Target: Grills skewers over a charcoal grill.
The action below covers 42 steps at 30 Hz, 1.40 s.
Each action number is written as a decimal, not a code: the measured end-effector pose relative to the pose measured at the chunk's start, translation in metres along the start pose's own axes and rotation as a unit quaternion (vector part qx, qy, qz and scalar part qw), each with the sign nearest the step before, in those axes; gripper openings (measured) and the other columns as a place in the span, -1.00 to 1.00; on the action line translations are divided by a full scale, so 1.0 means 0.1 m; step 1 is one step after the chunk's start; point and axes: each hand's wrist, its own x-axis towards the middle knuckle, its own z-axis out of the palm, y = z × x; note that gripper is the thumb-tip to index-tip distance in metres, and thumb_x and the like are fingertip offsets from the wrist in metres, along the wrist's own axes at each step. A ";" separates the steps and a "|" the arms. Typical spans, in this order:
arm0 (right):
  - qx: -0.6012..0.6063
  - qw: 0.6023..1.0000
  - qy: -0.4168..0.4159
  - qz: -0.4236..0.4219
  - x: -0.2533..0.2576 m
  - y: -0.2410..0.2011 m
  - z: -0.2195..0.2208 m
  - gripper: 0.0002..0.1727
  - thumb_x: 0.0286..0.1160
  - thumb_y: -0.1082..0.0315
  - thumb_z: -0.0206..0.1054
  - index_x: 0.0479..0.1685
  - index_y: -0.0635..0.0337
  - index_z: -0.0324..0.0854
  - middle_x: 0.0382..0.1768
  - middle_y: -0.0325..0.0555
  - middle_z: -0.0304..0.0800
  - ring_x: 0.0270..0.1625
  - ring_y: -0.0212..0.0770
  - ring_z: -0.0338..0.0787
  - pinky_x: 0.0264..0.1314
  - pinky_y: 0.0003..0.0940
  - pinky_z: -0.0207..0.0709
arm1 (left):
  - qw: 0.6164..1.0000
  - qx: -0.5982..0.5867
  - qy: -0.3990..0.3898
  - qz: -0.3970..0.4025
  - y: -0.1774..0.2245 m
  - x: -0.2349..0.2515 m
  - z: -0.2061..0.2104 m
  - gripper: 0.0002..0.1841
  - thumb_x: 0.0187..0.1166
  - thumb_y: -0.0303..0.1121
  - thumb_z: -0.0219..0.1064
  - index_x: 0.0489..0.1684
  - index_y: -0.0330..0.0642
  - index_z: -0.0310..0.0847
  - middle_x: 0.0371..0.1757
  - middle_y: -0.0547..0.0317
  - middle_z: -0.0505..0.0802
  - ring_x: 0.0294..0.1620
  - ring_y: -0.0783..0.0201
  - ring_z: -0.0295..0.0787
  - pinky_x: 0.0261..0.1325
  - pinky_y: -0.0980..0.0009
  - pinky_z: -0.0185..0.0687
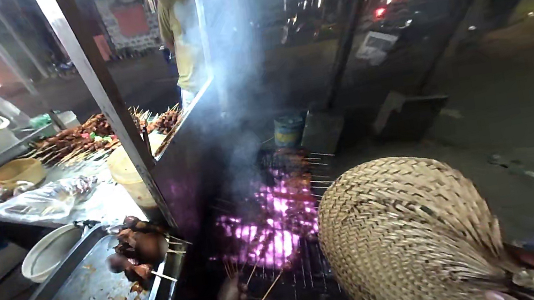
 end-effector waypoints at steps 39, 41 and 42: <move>0.024 0.989 0.006 0.148 0.17 -0.50 0.31 -0.30 0.46 0.39 0.46 0.59 0.50 0.33 0.32 0.07 0.67 0.30 -0.51 0.67 0.42 -0.56 0.55 | 0.997 0.076 -0.012 0.020 -0.08 -0.18 -0.03 -0.54 0.88 -0.27 0.02 0.69 -0.18 0.17 0.10 -0.18 0.78 -0.30 0.12 0.80 -0.28 0.25 0.72; -0.037 0.995 -0.021 0.090 0.24 -0.35 0.28 -0.23 0.51 0.35 0.40 0.72 0.47 0.23 0.54 0.23 0.55 0.54 -0.30 0.59 0.61 -0.40 0.43 | 0.993 0.117 -0.017 0.028 -0.06 -0.25 -0.11 -0.57 0.85 -0.22 0.09 0.57 -0.26 0.32 -0.02 -0.12 0.80 -0.30 0.15 0.79 -0.25 0.26 0.74; -0.062 0.996 -0.032 0.052 0.25 -0.31 0.28 -0.23 0.54 0.37 0.37 0.72 0.51 0.20 0.57 0.32 0.51 0.59 -0.22 0.56 0.65 -0.36 0.40 | 0.990 0.139 -0.017 0.032 -0.04 -0.27 -0.16 -0.59 0.84 -0.22 0.12 0.50 -0.29 0.39 -0.09 -0.07 0.82 -0.34 0.20 0.79 -0.27 0.30 0.74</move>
